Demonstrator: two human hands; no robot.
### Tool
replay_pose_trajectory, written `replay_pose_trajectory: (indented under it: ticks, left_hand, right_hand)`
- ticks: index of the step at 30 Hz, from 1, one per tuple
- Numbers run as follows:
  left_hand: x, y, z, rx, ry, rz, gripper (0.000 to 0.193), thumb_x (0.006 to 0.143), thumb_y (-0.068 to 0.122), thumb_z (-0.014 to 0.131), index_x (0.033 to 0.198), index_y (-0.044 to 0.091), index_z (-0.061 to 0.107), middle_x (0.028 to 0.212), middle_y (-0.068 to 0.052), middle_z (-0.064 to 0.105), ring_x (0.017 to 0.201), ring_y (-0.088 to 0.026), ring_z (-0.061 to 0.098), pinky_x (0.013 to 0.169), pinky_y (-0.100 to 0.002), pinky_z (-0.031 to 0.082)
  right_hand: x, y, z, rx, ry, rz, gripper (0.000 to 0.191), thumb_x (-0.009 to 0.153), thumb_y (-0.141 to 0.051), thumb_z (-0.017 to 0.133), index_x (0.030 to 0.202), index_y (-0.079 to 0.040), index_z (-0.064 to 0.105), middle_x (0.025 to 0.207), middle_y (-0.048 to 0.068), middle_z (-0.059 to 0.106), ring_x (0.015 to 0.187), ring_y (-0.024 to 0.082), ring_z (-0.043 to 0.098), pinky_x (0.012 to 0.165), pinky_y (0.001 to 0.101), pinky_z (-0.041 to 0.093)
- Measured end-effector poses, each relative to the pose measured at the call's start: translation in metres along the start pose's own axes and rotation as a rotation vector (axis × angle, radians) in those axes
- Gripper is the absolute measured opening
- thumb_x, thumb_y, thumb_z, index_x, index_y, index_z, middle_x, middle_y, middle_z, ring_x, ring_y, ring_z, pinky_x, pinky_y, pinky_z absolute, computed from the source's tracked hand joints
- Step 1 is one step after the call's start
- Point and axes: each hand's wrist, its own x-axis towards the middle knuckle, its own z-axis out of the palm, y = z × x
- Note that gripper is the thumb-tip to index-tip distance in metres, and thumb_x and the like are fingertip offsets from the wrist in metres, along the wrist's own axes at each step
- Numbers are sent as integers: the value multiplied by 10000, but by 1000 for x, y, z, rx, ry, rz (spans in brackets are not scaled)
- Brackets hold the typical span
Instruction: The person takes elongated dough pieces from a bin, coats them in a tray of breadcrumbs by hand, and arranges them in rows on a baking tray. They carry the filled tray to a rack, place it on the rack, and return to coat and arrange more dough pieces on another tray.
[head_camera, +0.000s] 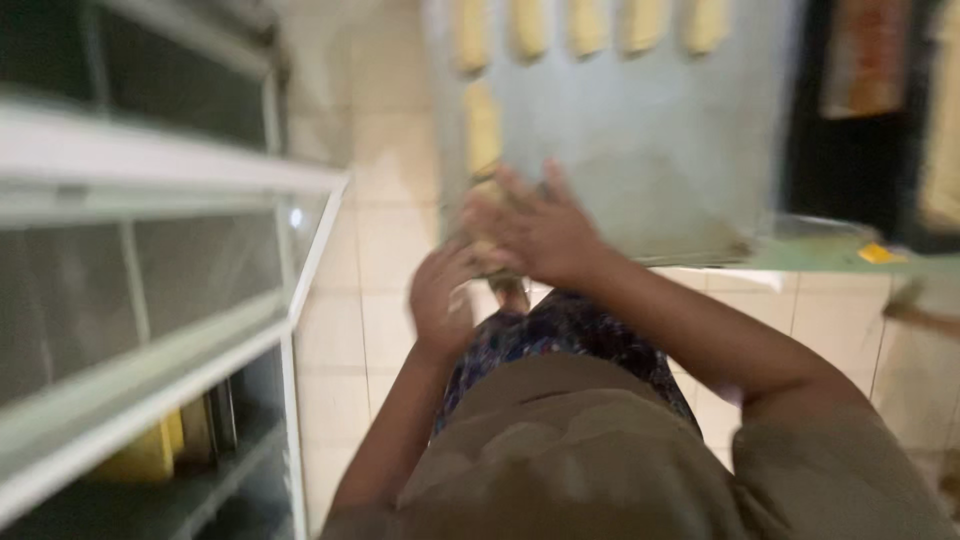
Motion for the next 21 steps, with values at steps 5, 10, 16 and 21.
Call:
replay_pose_trajectory:
  ticks: [5, 10, 16, 21]
  left_hand:
    - [33, 8, -2, 192, 66, 84, 218, 904, 11, 603, 1118, 14, 648, 1164, -175, 719, 1242, -424, 623, 1168, -560, 384]
    - [118, 73, 17, 138, 91, 348, 216, 942, 48, 619, 1156, 19, 631, 1190, -134, 707, 1260, -383, 617, 1159, -546, 421]
    - [218, 189, 172, 77, -290, 604, 435, 931, 206, 803, 1323, 84, 660, 1364, -133, 613, 1362, -384, 532, 1169, -544, 402]
    - [283, 248, 386, 400, -445, 624, 179, 878, 121, 708, 1055, 93, 702, 1163, -145, 705, 1261, -368, 615, 1051, -485, 488]
  right_hand:
    - [9, -9, -15, 77, -113, 31, 743, 968, -639, 384, 1600, -253, 320, 1671, -36, 206, 1557, 292, 103, 1146, 721, -14]
    - [-59, 23, -142, -108, 325, 122, 648, 1069, -456, 478, 1634, -163, 360, 1705, 99, 276, 1585, 361, 197, 1287, 562, 101]
    - [-192, 283, -245, -67, 373, 794, 254, 989, -198, 757, 1221, -100, 723, 1172, 190, 714, 1039, 358, 697, 881, 497, 555]
    - [-210, 371, -208, -50, 177, 978, 349, 796, -151, 782, 1122, -52, 707, 1121, 249, 681, 1008, 440, 658, 847, 511, 536]
